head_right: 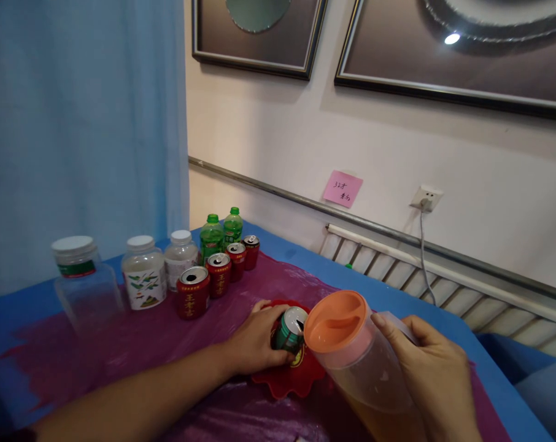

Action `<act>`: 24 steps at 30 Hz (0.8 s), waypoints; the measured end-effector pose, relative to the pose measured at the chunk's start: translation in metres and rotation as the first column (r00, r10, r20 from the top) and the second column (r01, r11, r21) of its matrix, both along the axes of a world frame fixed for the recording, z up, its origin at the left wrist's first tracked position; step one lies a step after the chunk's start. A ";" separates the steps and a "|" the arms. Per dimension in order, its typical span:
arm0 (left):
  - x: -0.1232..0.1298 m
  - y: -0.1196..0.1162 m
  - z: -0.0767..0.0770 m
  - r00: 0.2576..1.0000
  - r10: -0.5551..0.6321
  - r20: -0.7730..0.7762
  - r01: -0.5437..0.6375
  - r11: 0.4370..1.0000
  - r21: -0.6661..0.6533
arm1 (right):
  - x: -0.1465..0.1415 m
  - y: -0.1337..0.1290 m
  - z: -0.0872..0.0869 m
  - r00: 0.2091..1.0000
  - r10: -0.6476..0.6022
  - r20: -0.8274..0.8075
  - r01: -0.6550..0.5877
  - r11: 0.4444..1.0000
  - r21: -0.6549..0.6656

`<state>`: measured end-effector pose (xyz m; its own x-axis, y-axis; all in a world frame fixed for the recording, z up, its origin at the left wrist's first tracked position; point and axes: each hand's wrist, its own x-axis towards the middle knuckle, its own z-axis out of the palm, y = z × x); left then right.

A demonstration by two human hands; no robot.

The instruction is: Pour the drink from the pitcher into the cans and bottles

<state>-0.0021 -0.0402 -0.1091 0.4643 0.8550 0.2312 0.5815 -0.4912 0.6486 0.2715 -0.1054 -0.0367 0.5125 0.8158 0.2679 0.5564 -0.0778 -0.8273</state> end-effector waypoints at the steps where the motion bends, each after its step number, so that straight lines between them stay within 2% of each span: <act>1: 0.000 0.000 0.000 1.000 0.003 0.003 -0.003 1.000 0.001 | 0.000 0.000 0.000 1.000 0.001 -0.002 -0.001 1.000 0.003; 14: -0.001 0.001 -0.001 1.000 0.013 -0.001 -0.013 1.000 0.017 | -0.001 0.000 -0.003 1.000 0.023 -0.020 -0.022 0.999 0.043; 24: -0.001 0.002 -0.002 1.000 0.011 -0.022 -0.010 1.000 0.021 | -0.001 0.000 -0.002 1.000 -0.005 -0.021 0.005 1.000 -0.004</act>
<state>-0.0031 -0.0384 -0.1110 0.4605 0.8551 0.2383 0.6010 -0.4979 0.6252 0.2709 -0.1051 -0.0384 0.5218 0.8145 0.2537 0.5386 -0.0840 -0.8384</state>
